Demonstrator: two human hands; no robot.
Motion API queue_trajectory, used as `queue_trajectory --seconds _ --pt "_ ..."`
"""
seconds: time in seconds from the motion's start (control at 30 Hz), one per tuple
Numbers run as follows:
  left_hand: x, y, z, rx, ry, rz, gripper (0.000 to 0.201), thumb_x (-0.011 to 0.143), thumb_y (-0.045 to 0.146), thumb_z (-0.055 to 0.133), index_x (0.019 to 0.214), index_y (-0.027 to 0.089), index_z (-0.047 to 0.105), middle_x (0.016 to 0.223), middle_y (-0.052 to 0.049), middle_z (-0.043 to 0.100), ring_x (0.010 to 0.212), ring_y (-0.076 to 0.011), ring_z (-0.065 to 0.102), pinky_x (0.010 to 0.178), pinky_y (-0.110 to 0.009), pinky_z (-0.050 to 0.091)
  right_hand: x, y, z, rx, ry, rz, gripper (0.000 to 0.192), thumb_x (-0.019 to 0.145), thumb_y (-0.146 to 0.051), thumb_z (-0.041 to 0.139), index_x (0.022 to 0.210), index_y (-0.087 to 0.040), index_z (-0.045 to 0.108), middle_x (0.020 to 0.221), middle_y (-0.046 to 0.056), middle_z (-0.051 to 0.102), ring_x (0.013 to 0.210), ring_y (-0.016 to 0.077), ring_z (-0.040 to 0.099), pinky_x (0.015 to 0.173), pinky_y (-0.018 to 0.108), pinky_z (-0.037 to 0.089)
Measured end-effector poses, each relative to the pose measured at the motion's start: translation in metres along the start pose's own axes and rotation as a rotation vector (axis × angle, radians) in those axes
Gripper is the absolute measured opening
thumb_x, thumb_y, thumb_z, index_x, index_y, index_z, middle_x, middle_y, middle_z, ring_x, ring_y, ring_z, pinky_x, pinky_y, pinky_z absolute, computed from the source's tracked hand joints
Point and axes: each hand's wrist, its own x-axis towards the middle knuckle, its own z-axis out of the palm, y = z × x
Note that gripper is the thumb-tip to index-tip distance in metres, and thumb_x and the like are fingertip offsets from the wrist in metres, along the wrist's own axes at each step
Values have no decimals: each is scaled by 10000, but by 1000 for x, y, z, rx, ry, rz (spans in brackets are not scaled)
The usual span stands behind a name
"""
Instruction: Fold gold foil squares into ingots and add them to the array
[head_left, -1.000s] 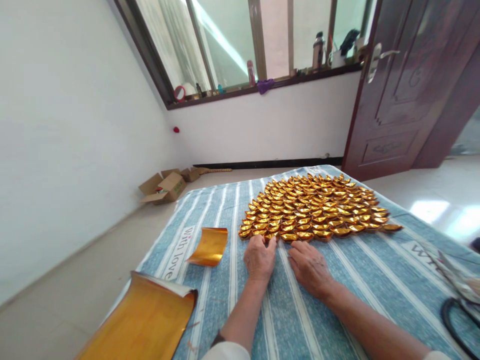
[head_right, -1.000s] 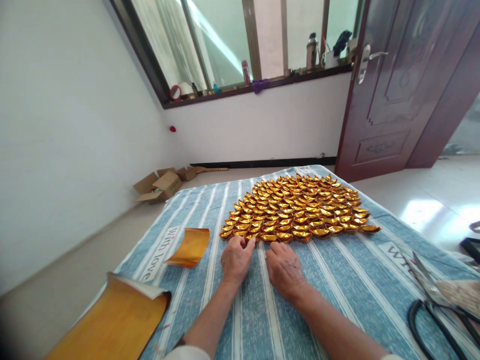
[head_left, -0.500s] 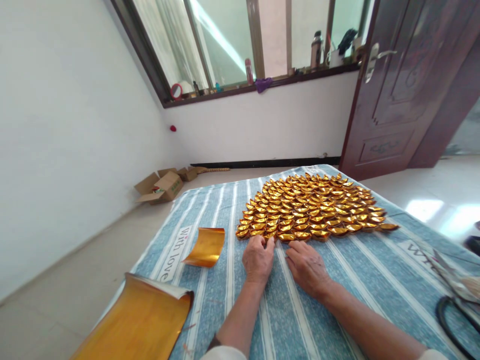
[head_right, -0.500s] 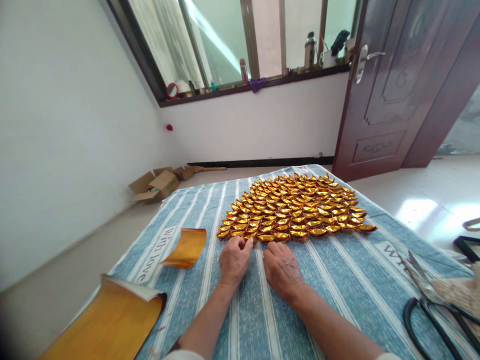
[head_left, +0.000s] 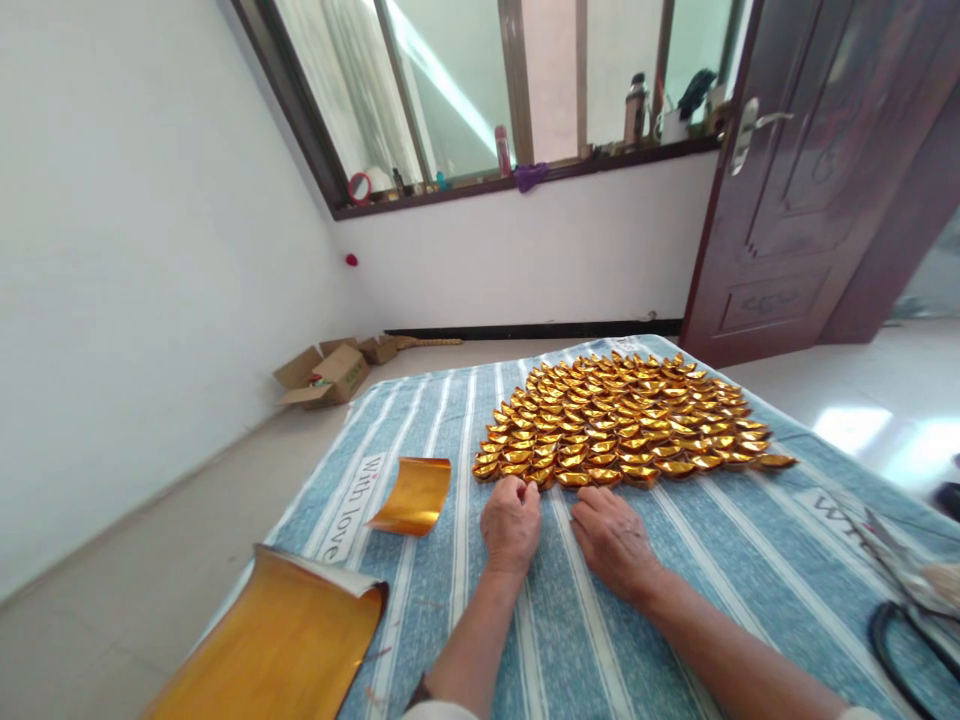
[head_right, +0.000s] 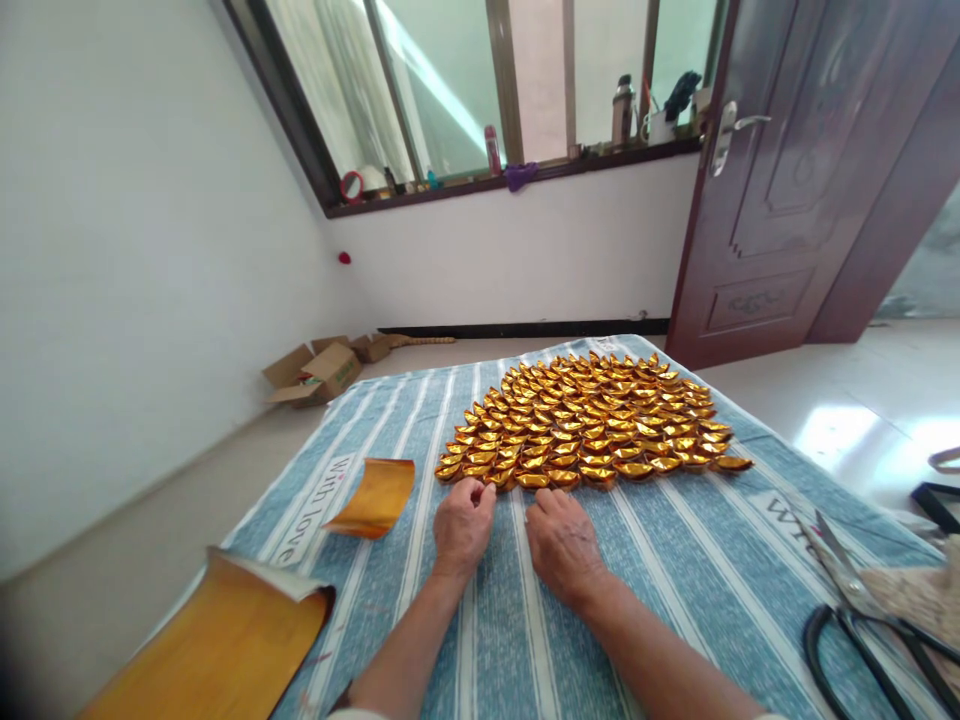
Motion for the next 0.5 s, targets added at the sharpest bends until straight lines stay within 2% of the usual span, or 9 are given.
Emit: queue_trajectory --seconds 0.17,0.33,0.43,0.5 --pt "2 -6 -11 13 -4 -9 212 851 253 544 653 177 558 654 13 607 612 -127 560 596 -229 348 -1 0 0 -1 -16 3 192 855 -120 542 681 -191 581 792 33 588 773 187 487 702 305 330" --pt "11 -25 -33 82 31 -34 201 872 240 488 709 177 586 684 3 623 667 -135 592 643 -223 399 -2 0 -1 16 -30 -3 203 865 -129 534 678 -190 585 785 33 588 776 188 487 701 308 330" --pt "16 -38 -46 165 50 -44 159 862 184 468 868 157 625 865 -53 661 821 -164 620 746 -246 435 -2 0 -2 13 -45 -4 209 871 -129 533 679 -187 592 780 33 592 777 190 492 703 310 329" --pt "17 -44 -53 231 42 -37 205 844 154 483 994 138 621 1036 -104 644 983 -197 600 847 -275 430 -2 0 -2 7 -55 -5 212 872 -131 536 676 -187 596 776 33 596 776 191 495 702 311 329"
